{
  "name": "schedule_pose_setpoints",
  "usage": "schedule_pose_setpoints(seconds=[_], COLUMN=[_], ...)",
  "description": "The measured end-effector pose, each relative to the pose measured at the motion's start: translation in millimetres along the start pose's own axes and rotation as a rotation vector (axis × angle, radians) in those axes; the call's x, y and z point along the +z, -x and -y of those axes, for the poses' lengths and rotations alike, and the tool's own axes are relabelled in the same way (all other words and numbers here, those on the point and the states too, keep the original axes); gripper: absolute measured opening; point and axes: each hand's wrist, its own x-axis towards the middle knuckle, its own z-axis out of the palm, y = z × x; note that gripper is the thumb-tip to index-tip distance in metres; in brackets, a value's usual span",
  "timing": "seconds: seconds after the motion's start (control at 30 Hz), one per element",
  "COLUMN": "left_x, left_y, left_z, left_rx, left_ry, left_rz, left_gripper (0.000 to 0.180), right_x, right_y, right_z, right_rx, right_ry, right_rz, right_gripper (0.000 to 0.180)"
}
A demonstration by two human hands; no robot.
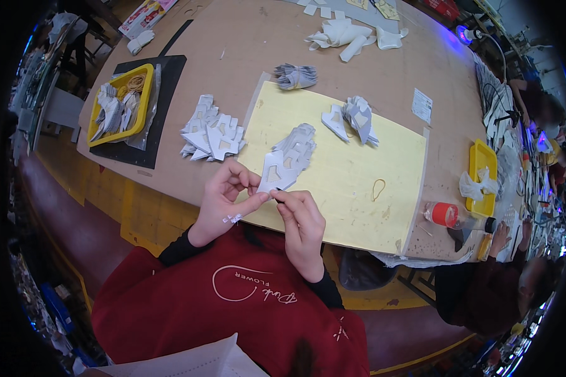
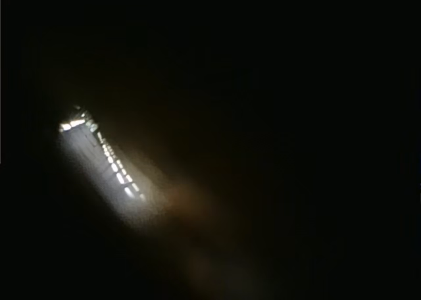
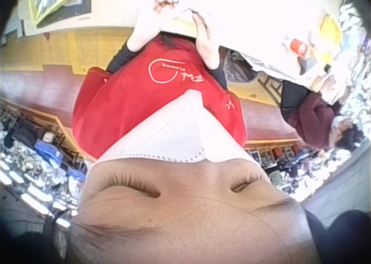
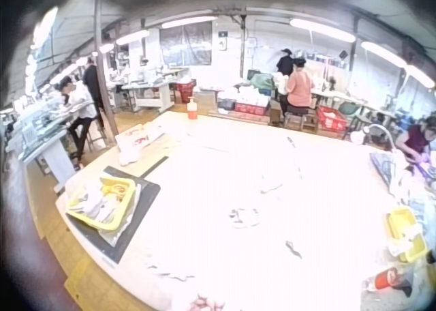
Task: The person repeatedly picks up small white foam pieces from a pile on a yellow mat and trims their edges using a small knife. Trimmed pieces are placed back on the mat while offcuts accumulate nearby. The person handles the pieces one at a time throughout the clip.
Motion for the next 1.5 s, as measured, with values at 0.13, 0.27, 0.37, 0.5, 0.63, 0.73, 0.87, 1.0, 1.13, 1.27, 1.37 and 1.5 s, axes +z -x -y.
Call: schedule_pose_setpoints(seconds=[0.13,0.27,0.37,0.5,0.63,0.73,0.87,1.0,1.13,1.27,1.37,1.5], left_x=[0,0,0,-2,-1,1,-2,-5,-1,1,0,-1], left_y=[0,0,-1,-3,-6,-6,-7,-5,-4,-1,1,2], left_z=[-1,0,1,7,6,10,14,12,8,7,6,3], left_rx=[-0.012,-0.026,-0.02,-0.023,-0.058,-0.079,-0.063,-0.039,0.022,0.065,0.092,0.097], left_ry=[-0.002,-0.001,-0.005,-0.016,-0.028,-0.032,-0.068,-0.046,-0.034,-0.02,-0.045,-0.06], left_rz=[0.001,0.003,0.002,-0.014,-0.035,-0.054,-0.078,-0.083,-0.009,0.018,0.037,0.072], left_gripper=[0.028,0.028,0.027,0.026,0.025,0.025,0.025,0.025,0.028,0.029,0.029,0.033], right_x=[-2,-7,-10,-11,-10,-3,0,-8,-7,-4,-2,-2], right_y=[4,6,4,3,7,4,2,0,-1,-2,-1,-1], right_z=[-5,-14,-21,-15,-2,12,15,16,15,14,14,15], right_rx=[0.266,0.544,0.681,0.606,0.236,0.033,-0.034,-0.034,0.027,0.032,0.037,0.039], right_ry=[-0.344,-0.778,-1.046,-1.081,-0.497,-0.165,0.003,-0.023,0.082,0.144,0.142,0.113], right_rz=[0.053,0.099,0.132,0.09,0.169,0.25,0.326,0.292,0.089,0.032,0.012,-0.007], right_gripper=[0.022,0.025,0.026,0.024,0.023,0.028,0.031,0.034,0.035,0.032,0.03,0.029])
